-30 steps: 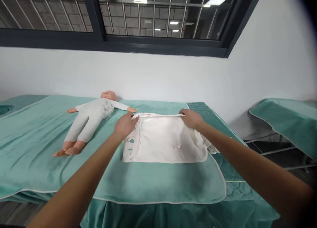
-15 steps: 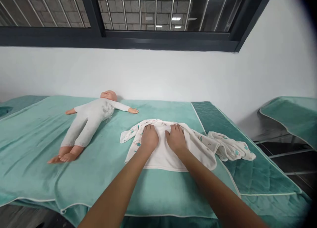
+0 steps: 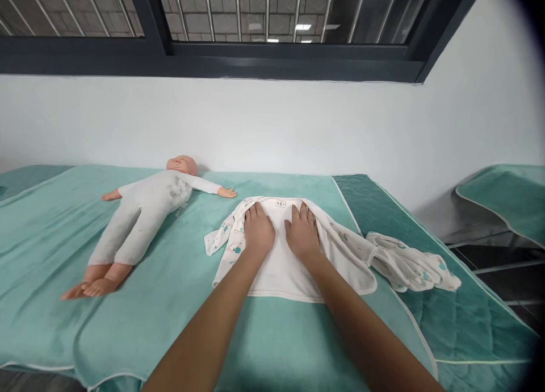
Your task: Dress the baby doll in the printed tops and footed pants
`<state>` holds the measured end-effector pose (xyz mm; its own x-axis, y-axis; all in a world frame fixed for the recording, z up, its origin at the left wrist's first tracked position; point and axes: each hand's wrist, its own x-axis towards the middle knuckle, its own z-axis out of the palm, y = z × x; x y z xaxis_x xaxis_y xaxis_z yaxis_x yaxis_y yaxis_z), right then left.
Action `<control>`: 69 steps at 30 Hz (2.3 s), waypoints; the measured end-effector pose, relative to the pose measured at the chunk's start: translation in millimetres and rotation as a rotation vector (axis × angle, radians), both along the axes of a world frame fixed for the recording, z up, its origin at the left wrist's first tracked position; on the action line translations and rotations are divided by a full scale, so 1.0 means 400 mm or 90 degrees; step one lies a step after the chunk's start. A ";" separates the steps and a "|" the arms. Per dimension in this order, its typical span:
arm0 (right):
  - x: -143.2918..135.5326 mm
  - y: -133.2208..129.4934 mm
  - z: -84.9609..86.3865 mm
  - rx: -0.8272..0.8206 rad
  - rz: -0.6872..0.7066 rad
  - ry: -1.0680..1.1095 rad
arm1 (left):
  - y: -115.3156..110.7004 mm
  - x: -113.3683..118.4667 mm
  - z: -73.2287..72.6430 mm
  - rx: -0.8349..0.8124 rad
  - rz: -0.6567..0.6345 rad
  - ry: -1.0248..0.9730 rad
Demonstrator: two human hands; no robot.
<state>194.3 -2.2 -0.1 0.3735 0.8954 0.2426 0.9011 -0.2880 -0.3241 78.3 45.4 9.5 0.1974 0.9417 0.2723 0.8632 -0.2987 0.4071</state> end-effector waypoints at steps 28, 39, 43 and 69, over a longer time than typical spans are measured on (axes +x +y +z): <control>0.085 0.147 -0.045 -0.058 0.048 -0.026 | 0.106 0.070 -0.049 -0.001 0.078 0.109; 0.082 0.151 -0.045 -0.078 0.053 -0.010 | 0.106 0.079 -0.050 -0.001 0.099 0.127; 0.077 0.147 -0.048 -0.011 0.066 -0.048 | 0.104 0.077 -0.052 0.025 0.114 0.121; 0.077 0.144 -0.027 -0.063 0.078 -0.025 | 0.096 0.082 -0.035 0.004 0.106 0.146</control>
